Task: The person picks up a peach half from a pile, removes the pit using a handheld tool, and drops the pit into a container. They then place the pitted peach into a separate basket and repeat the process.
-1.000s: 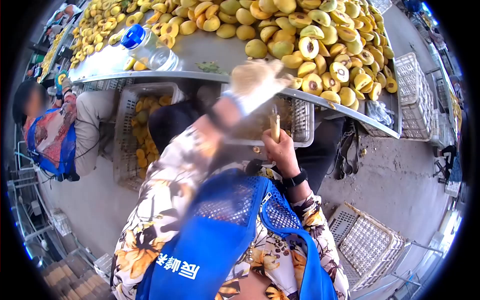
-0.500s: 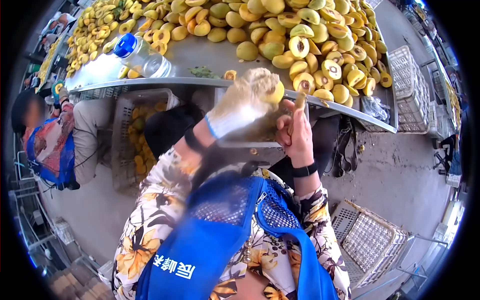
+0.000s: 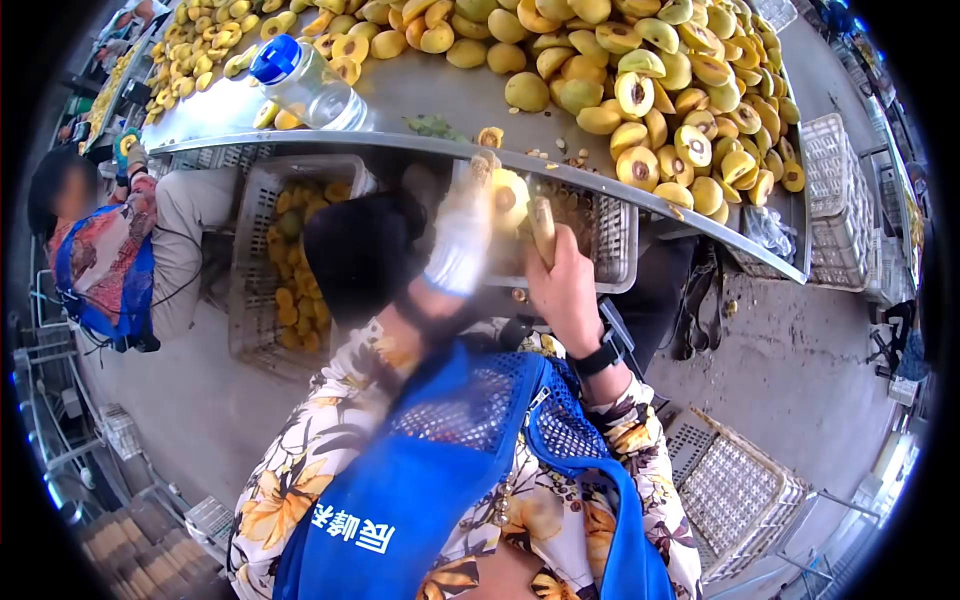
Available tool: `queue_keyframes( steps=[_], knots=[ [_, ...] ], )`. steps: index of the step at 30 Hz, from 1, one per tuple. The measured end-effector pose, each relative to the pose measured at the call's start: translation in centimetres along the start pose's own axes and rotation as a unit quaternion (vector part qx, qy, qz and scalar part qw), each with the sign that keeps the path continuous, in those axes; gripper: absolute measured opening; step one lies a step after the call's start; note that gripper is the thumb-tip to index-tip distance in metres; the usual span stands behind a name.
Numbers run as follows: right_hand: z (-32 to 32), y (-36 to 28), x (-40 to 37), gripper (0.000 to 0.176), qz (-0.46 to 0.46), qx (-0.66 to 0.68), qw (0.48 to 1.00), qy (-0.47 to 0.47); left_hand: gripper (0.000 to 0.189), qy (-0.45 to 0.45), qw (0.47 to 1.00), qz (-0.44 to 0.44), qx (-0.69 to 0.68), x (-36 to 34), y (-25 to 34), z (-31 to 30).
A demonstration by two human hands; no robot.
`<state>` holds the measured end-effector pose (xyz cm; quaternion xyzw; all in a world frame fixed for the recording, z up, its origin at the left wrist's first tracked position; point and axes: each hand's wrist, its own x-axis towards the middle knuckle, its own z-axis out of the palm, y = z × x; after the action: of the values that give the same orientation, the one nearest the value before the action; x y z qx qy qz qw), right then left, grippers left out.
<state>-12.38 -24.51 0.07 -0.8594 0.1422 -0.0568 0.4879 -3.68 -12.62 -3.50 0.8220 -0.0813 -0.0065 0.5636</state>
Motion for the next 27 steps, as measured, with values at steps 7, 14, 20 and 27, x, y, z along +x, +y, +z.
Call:
queue_keyframes(
  steps=[7, 14, 20, 27],
  knots=[
    [0.4, -0.1, -1.2, 0.020, 0.010, -0.031, 0.999, -0.044, 0.035, 0.009, 0.944, 0.195, 0.268, -0.5, 0.3, 0.7],
    [0.8, -0.2, -2.0, 0.021, 0.001, -0.003, 0.997, -0.076, 0.029, -0.023, 0.988, -0.101, -0.116, -1.0, 4.1, 0.4],
    [1.7, 0.7, -2.2, 0.022, -0.012, -0.043, 0.993, -0.112, 0.025, -0.121, 0.924, -0.170, -0.320, 0.6, 3.0, -1.1],
    [1.3, -0.1, -1.8, 0.021, 0.025, -0.009, 0.991, -0.129, 0.028, -0.128, 0.953, -0.040, -0.272, 0.7, 1.1, -1.1]
  ],
)
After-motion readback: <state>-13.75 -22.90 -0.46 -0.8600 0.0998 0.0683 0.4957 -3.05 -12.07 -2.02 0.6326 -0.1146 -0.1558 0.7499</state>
